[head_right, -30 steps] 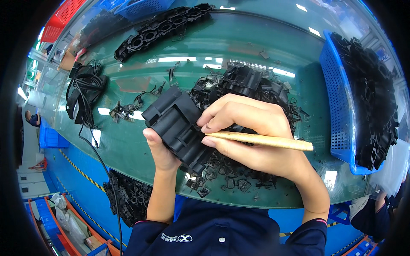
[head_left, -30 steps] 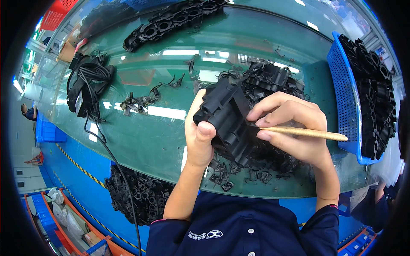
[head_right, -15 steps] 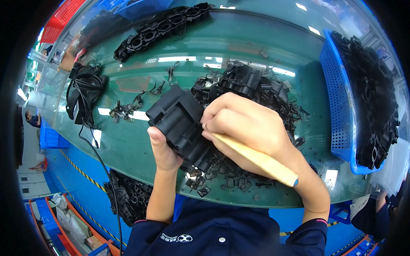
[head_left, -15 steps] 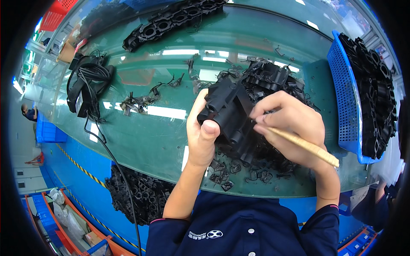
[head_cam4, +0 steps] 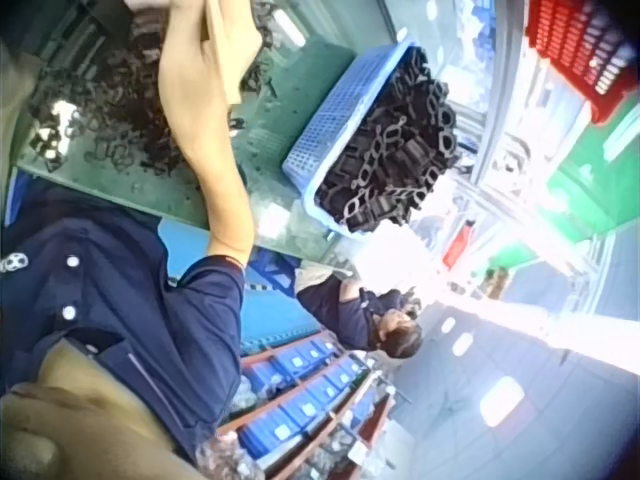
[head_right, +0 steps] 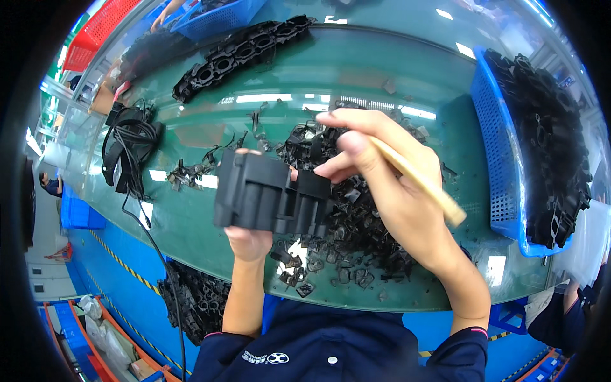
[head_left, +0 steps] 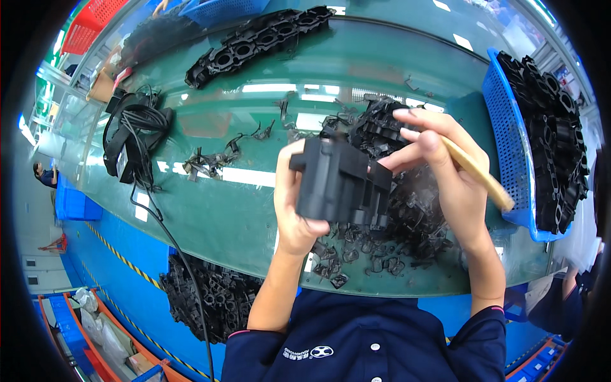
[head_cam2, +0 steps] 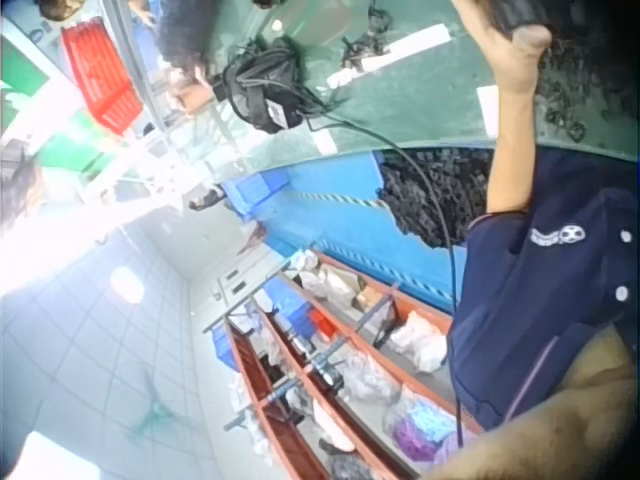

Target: Manually scraping and deburring edges of a black plastic component using a specialized tool.

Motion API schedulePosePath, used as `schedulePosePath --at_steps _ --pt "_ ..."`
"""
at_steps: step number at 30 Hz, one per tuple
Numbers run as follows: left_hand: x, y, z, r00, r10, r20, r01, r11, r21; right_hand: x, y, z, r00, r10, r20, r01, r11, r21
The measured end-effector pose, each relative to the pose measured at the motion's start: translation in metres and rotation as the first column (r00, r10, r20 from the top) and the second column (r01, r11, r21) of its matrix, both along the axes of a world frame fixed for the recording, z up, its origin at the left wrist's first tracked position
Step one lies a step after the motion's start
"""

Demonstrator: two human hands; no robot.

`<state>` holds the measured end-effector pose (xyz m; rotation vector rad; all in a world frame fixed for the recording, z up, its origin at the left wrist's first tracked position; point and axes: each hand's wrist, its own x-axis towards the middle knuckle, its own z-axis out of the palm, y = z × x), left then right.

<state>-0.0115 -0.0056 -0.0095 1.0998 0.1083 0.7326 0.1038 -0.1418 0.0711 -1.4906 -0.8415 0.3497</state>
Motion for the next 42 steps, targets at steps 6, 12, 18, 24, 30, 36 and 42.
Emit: schedulePosePath --at_steps 6,12,18,24,30,36,42 --pt "0.008 0.007 0.004 0.94 -0.206 0.27 0.083 0.91 0.407 0.002 -0.004 -0.013 0.983 0.183 0.014 -0.183 0.983 0.01" --pt "0.009 -0.011 0.024 0.937 -0.27 0.221 0.26 0.963 0.074 0.005 -0.001 -0.014 0.98 0.034 0.194 -0.06 0.99 0.129" --pt "0.016 -0.01 0.027 0.925 -0.359 0.126 0.372 0.923 -0.1 0.008 -0.003 -0.017 0.98 -0.001 0.197 -0.058 0.955 0.292" --pt "0.016 -0.011 0.01 0.977 0.067 0.202 -0.116 0.964 0.241 0.011 -0.019 -0.001 0.992 0.103 -0.07 -0.101 0.994 0.03" --pt "0.017 -0.007 0.01 0.972 0.017 0.234 -0.127 0.877 0.464 -0.011 -0.008 0.004 0.957 0.101 -0.273 -0.067 0.989 0.131" --pt "0.02 -0.007 0.008 0.951 0.026 0.309 -0.17 0.877 0.45 -0.002 -0.016 0.004 0.973 0.224 -0.048 -0.223 0.974 0.038" --pt "0.024 -0.005 0.003 0.936 0.014 0.35 -0.205 0.833 0.515 -0.003 -0.016 -0.001 0.952 0.281 -0.123 -0.273 0.959 0.077"
